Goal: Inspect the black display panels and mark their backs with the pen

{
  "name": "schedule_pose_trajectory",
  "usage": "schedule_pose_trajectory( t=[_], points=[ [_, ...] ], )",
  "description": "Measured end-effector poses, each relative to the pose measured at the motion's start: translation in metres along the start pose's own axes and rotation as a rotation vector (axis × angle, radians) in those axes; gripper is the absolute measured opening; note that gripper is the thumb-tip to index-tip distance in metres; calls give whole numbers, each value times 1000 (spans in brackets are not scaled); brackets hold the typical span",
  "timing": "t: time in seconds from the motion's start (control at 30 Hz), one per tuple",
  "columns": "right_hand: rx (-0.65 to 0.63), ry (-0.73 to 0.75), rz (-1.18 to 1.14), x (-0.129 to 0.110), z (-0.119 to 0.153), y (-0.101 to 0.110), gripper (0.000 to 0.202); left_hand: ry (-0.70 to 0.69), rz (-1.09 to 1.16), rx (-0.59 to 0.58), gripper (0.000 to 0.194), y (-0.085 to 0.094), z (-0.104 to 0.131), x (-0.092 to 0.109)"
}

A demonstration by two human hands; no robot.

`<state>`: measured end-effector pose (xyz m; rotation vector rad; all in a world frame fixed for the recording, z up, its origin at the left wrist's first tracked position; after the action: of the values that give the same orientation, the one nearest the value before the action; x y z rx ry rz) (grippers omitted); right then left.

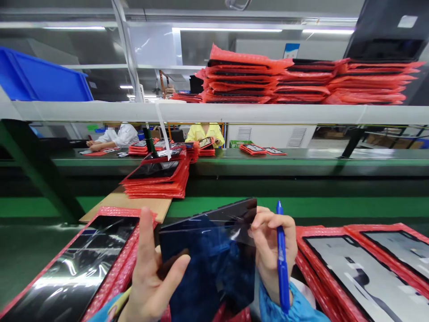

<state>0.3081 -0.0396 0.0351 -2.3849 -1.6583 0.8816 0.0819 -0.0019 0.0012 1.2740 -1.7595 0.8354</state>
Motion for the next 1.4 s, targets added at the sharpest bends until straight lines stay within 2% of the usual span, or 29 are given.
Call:
schedule_pose_trajectory(
  t=[0.1, 0.2, 0.47, 0.67, 0.73, 0.83, 0.93, 1.07, 1.13, 1.23, 1.3, 1.4],
  points=[
    [16, -120, -72, 14, -1, -1, 30, 104, -64, 23, 86, 0, 5, 0],
    [42, -211, -94, 24, 0, 0, 33, 115, -43, 15, 82, -3, 8, -2],
    [41, -268, -103, 35, 1, 1, 34, 109, 15, -30, 70, -14, 4, 2],
    [84, -368, -66, 38, 0, 2, 33, 105, 63, -235, 49, -20, -10, 16],
    [89, -421, -37, 39, 1, 0, 32, 154, 148, -273, 50, -20, -14, 16],
    [81, -582, -58, 46, 5, -3, 33, 207, 315, -318, 56, -20, -20, 15],
    [100, -714, -92, 52, 12, -3, 36, 215, 421, -272, 57, -15, -28, 11],
    [168, -818, -133, 53, 17, -2, 36, 300, 577, -227, 48, -13, -39, 6],
    [242, -845, -179, 52, 19, -3, 35, 309, 628, -216, 45, -13, -44, 6],
    [340, -867, -227, 49, 19, -5, 33, 274, 582, -116, 38, -8, -50, 5],
    [357, -857, -225, 48, 18, -5, 31, 241, 537, -50, 34, -4, -52, 4],
    [331, -835, -231, 48, 16, -3, 28, 242, 553, -42, 32, -3, -55, -1]
  ],
)
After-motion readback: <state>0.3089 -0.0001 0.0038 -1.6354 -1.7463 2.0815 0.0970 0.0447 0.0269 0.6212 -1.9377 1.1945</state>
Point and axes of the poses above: each hand's wrist, its own z-axis away from the middle knuckle, its own y-axis out of the back of the hand, x = y × z, the point moved 6 cm from there along -z, towards the middle knuckle, and after that the axes turned 8 degrees about y, right-handed, at the moved point
